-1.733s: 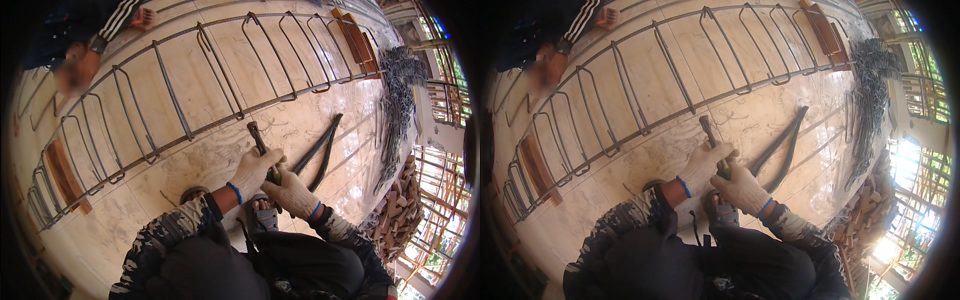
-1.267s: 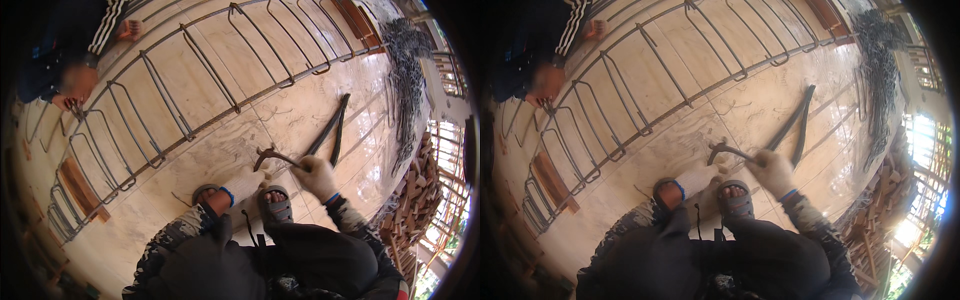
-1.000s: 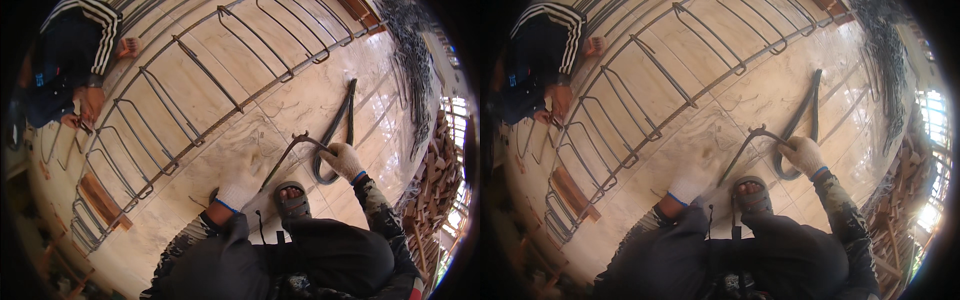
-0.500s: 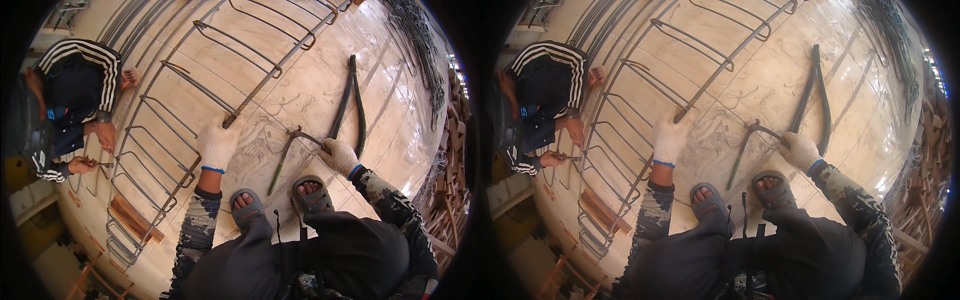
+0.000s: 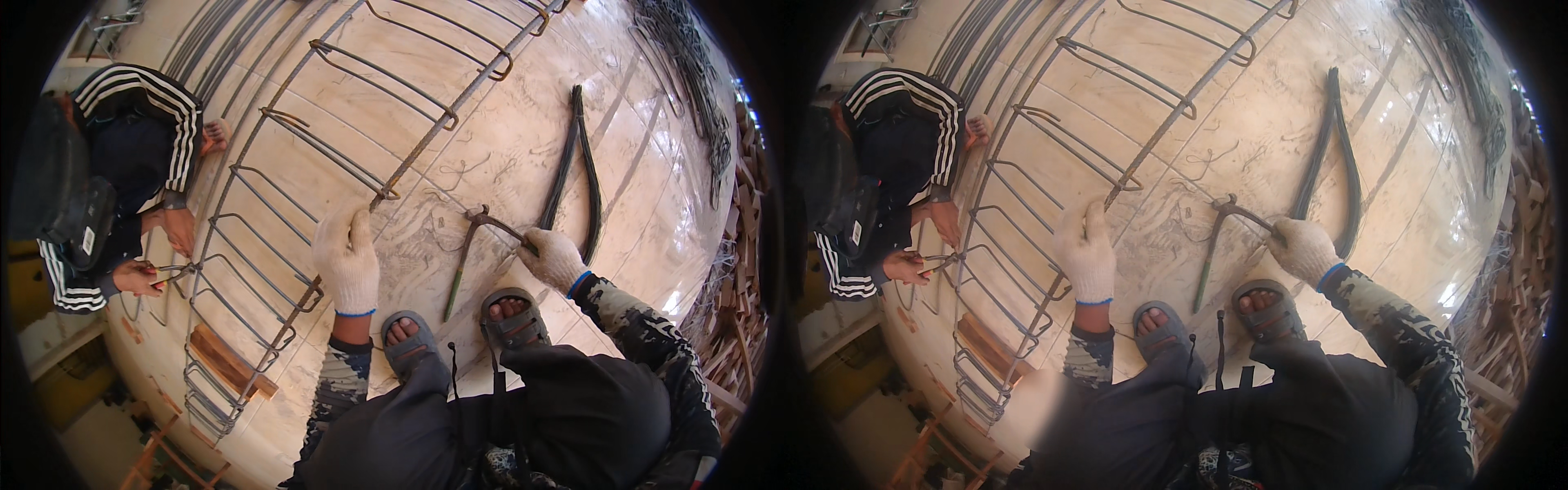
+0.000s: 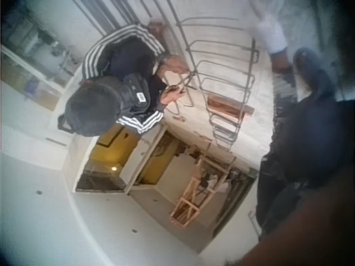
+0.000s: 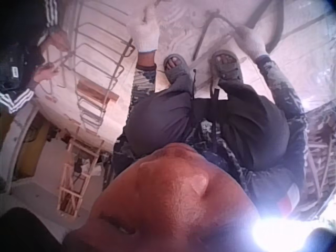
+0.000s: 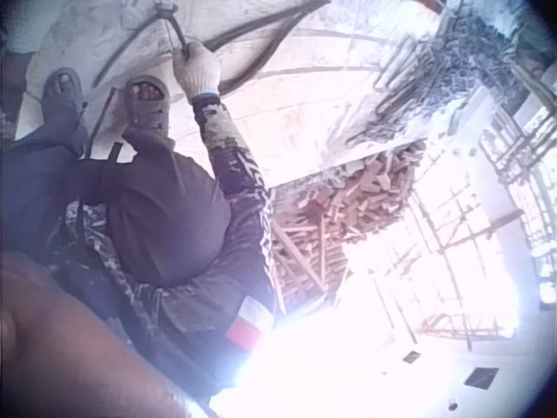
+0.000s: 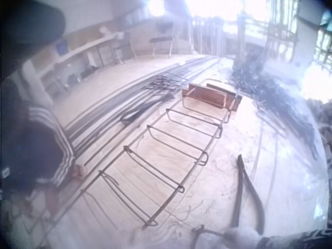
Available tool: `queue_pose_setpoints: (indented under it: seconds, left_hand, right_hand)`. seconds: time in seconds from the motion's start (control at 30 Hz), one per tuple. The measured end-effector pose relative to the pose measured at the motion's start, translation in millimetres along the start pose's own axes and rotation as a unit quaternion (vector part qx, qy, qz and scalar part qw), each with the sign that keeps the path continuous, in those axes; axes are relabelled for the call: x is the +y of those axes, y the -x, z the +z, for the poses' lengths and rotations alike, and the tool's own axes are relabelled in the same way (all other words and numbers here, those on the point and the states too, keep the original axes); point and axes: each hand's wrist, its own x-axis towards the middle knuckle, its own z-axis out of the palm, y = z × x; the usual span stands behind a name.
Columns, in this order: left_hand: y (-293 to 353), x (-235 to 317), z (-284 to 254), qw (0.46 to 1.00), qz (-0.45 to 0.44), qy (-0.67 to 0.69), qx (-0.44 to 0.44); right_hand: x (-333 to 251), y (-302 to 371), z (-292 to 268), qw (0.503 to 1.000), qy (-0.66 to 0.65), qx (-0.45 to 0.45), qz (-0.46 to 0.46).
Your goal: The person assembles a metal frame structure on the floor by inserting vertical rods into horizontal supports and securing them with wire ties. They use pliers to twist and tighten the wire at each joint, working systematically along the frame.
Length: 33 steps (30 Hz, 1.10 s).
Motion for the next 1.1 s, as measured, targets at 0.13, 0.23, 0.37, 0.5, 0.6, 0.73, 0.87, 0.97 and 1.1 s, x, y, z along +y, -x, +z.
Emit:
queue_pose_setpoints:
  seconds: [0.13,0.23,0.37,0.5,0.6,0.73,0.87,0.97,1.1]
  left_hand:
    - [18.4,8.7,8.1,0.996,0.005,-0.076,0.039]
    - [-0.4,11.7,14.8,0.972,0.094,-0.216,0.021]
    - [-10.4,10.3,12.5,0.992,-0.049,-0.093,-0.076]
    - [-24.0,13.5,11.4,0.99,-0.08,-0.057,-0.106]
    - [-28.4,19.9,24.4,0.963,-0.057,-0.233,-0.121]
    - [-26.1,6.0,39.2,0.96,-0.042,-0.266,-0.076]
    - [-25.2,6.8,41.4,0.963,-0.072,-0.245,-0.09]
    - [-25.3,10.2,42.0,0.962,-0.092,-0.234,-0.104]
    - [-26.4,15.3,42.0,0.952,-0.092,-0.267,-0.121]
  right_hand:
    - [-0.3,-3.5,-0.8,1.0,0.024,-0.016,-0.011]
    - [-7.8,-5.6,-3.6,0.997,0.076,-0.025,0.007]
    - [-33.4,-9.0,-16.2,0.984,0.159,-0.075,-0.016]
    - [-48.6,-8.8,-25.7,0.978,0.171,-0.113,-0.04]
    - [-44.0,-14.4,-18.7,0.974,0.181,-0.114,-0.068]
    - [-38.3,-21.2,-6.3,0.98,0.161,-0.088,-0.076]
    - [-33.5,-23.7,-2.2,0.981,0.155,-0.08,-0.083]
    - [-30.8,-24.4,-1.1,0.98,0.16,-0.081,-0.085]
    - [-33.9,-23.2,-5.8,0.981,0.16,-0.085,-0.066]
